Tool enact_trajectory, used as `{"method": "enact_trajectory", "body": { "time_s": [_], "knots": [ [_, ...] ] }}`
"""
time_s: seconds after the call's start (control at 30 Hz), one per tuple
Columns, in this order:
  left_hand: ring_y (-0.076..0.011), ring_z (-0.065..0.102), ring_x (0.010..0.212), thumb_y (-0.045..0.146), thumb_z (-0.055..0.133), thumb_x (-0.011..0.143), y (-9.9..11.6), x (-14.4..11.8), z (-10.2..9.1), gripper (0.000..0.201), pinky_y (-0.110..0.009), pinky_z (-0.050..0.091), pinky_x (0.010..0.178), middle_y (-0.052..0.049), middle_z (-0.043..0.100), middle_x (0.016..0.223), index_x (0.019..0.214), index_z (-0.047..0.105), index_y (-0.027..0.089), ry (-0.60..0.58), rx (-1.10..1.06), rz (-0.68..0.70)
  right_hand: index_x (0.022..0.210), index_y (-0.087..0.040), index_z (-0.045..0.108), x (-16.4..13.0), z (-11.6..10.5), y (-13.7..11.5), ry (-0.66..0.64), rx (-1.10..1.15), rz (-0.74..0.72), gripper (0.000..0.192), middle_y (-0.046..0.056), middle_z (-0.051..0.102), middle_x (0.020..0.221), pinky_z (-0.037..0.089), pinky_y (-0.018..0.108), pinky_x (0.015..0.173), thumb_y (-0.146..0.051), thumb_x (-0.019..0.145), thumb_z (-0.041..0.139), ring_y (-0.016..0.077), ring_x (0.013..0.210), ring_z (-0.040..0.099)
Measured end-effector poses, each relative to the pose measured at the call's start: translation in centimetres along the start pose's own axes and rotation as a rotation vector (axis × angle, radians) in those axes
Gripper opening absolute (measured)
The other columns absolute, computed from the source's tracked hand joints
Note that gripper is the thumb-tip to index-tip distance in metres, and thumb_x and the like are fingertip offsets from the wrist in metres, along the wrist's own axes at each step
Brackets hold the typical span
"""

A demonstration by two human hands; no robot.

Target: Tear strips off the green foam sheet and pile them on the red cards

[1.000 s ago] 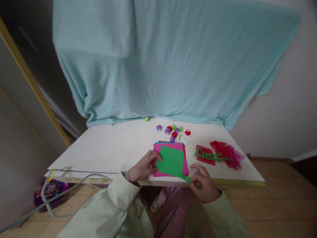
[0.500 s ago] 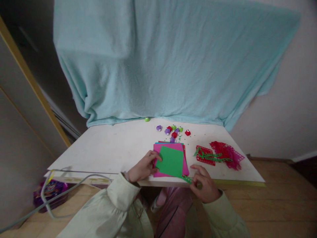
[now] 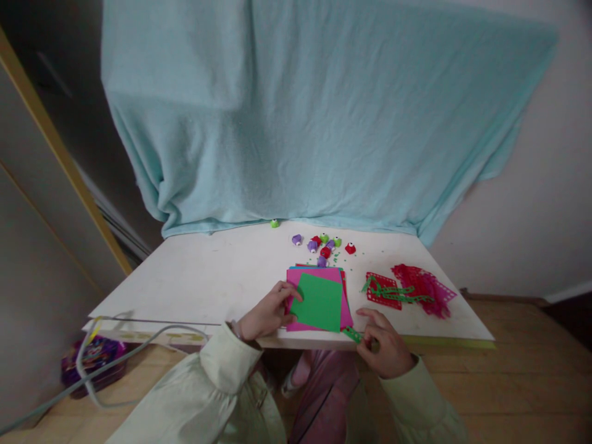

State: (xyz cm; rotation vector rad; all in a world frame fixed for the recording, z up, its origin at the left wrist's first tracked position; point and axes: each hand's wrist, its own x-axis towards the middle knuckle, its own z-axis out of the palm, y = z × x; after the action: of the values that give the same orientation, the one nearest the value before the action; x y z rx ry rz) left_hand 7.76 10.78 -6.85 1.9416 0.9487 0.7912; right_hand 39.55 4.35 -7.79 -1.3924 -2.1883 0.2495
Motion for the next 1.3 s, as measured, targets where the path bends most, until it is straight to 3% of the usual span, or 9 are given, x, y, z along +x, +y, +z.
{"method": "enact_trajectory", "body": {
  "time_s": [0.27, 0.5, 0.67, 0.93, 1.3],
  "knots": [
    [-0.019, 0.045, 0.097, 0.012, 0.066, 0.07, 0.2, 0.1, -0.1, 0.035, -0.032, 0.041, 0.082, -0.006, 0.043, 0.108, 0.103, 0.058, 0.02, 0.0, 0.013, 0.018, 0.058, -0.02, 0.048, 0.0, 0.2, 0.3, -0.007, -0.007, -0.006, 0.017, 0.012, 0.054, 0.121, 0.05, 0.037, 0.083, -0.009, 0.064, 0.06, 0.0257, 0.107, 0.056],
    [-0.0188, 0.045, 0.096, 0.011, 0.067, 0.069, 0.0, 0.0, 0.0, 0.036, -0.031, 0.041, 0.081, -0.006, 0.042, 0.108, 0.103, 0.058, 0.02, 0.007, 0.005, 0.009, 0.069, -0.02, 0.056, 0.3, 0.0, 0.3, 0.109, 0.028, 0.018, 0.013, 0.011, 0.056, 0.109, 0.05, 0.038, 0.086, -0.021, 0.082, 0.055, 0.0231, 0.102, 0.058],
    [-0.0194, 0.045, 0.098, 0.01, 0.067, 0.068, 0.4, 0.1, 0.0, 0.037, -0.032, 0.041, 0.084, -0.006, 0.042, 0.108, 0.103, 0.059, 0.02, 0.006, -0.005, -0.009, 0.078, -0.021, 0.061, 0.5, -0.9, 1.2, 0.184, 0.019, 0.039, 0.012, 0.01, 0.057, 0.105, 0.049, 0.039, 0.086, -0.029, 0.085, 0.055, 0.0235, 0.1, 0.058],
    [-0.0189, 0.044, 0.098, 0.011, 0.067, 0.069, 0.7, 0.1, -0.1, 0.036, -0.031, 0.042, 0.083, -0.006, 0.042, 0.108, 0.102, 0.059, 0.02, -0.004, 0.004, -0.03, 0.084, -0.022, 0.063, 2.0, -4.4, 2.3, 0.241, -0.023, 0.03, 0.014, 0.007, 0.062, 0.095, 0.049, 0.038, 0.084, -0.031, 0.087, 0.054, 0.0225, 0.094, 0.059],
    [-0.0189, 0.044, 0.096, 0.011, 0.068, 0.068, 0.0, 0.0, 0.2, 0.037, -0.032, 0.042, 0.082, -0.006, 0.042, 0.109, 0.102, 0.059, 0.02, 0.023, -0.018, 0.008, 0.091, -0.022, 0.068, 3.4, -9.0, 1.9, 0.534, -0.103, 0.043, 0.02, 0.007, 0.067, 0.094, 0.05, 0.039, 0.084, -0.037, 0.083, 0.058, 0.0229, 0.089, 0.062]
  ]
}}
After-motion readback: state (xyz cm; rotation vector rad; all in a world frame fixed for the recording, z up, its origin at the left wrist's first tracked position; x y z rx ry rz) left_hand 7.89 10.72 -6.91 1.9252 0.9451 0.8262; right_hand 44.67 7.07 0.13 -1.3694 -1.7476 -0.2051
